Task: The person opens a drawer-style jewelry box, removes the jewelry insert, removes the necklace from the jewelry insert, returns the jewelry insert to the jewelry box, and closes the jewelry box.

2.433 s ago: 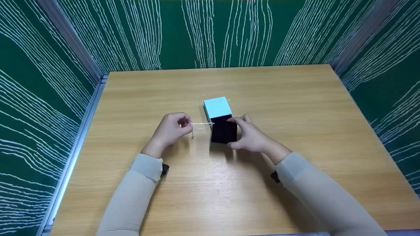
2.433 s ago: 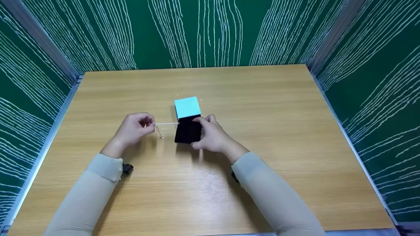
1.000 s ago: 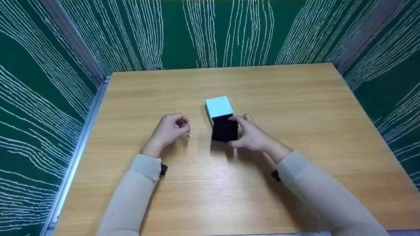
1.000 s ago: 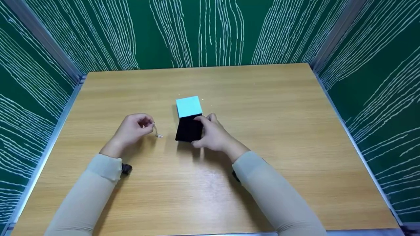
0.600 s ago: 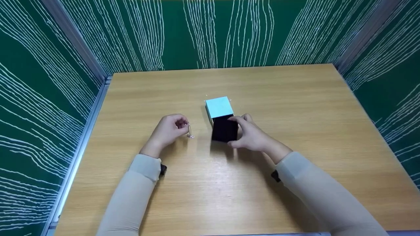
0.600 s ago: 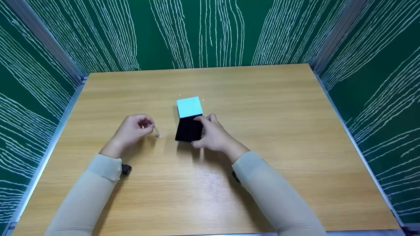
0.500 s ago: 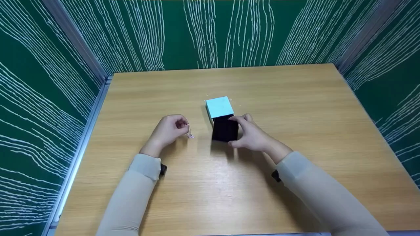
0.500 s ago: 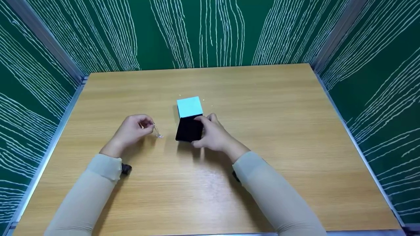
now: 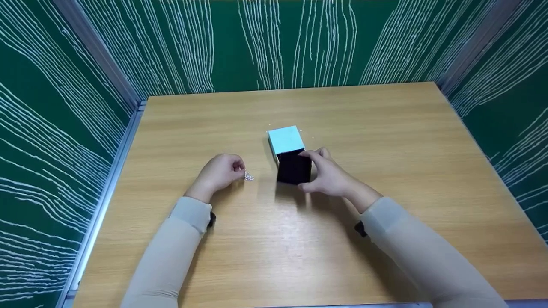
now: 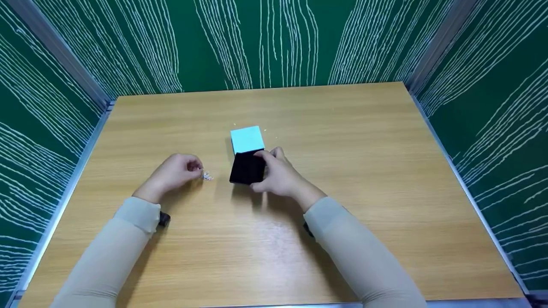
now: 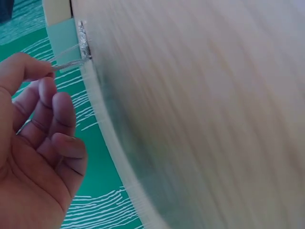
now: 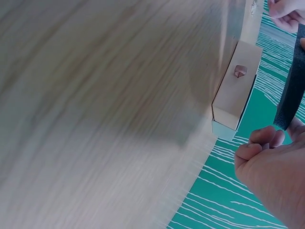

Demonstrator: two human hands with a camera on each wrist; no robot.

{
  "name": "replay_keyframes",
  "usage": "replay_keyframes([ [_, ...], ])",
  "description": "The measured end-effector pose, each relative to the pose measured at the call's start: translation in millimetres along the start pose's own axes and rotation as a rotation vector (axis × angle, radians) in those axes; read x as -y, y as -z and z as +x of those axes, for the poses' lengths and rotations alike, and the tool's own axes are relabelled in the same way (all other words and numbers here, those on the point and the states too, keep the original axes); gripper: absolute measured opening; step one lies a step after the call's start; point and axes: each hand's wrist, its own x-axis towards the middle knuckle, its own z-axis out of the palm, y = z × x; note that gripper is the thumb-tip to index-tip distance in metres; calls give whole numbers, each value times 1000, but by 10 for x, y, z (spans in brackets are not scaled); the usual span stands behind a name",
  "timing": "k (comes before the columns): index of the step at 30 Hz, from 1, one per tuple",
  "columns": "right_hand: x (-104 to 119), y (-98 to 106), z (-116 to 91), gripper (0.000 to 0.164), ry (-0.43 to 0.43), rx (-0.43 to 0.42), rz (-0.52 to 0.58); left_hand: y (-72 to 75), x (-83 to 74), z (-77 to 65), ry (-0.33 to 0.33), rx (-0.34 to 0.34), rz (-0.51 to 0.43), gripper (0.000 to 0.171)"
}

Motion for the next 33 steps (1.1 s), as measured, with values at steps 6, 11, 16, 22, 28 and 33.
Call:
replay_keyframes([
  [6,-15,10,1,101,-13,-8,3,2,24,26,1,40,71,11],
  [11,-25,16,5,101,-12,-5,17,-7,23,46,22,68,84,8],
  [16,-33,12,3,101,-9,-7,0,-28,17,51,42,82,90,6],
  [22,-40,0,-2,103,-18,-10,-3,-53,3,47,59,91,72,6],
  [28,-63,6,-5,102,-17,-26,7,-36,6,52,59,98,54,6],
  [33,-96,9,-3,101,-15,-31,15,25,-23,52,53,97,22,4],
])
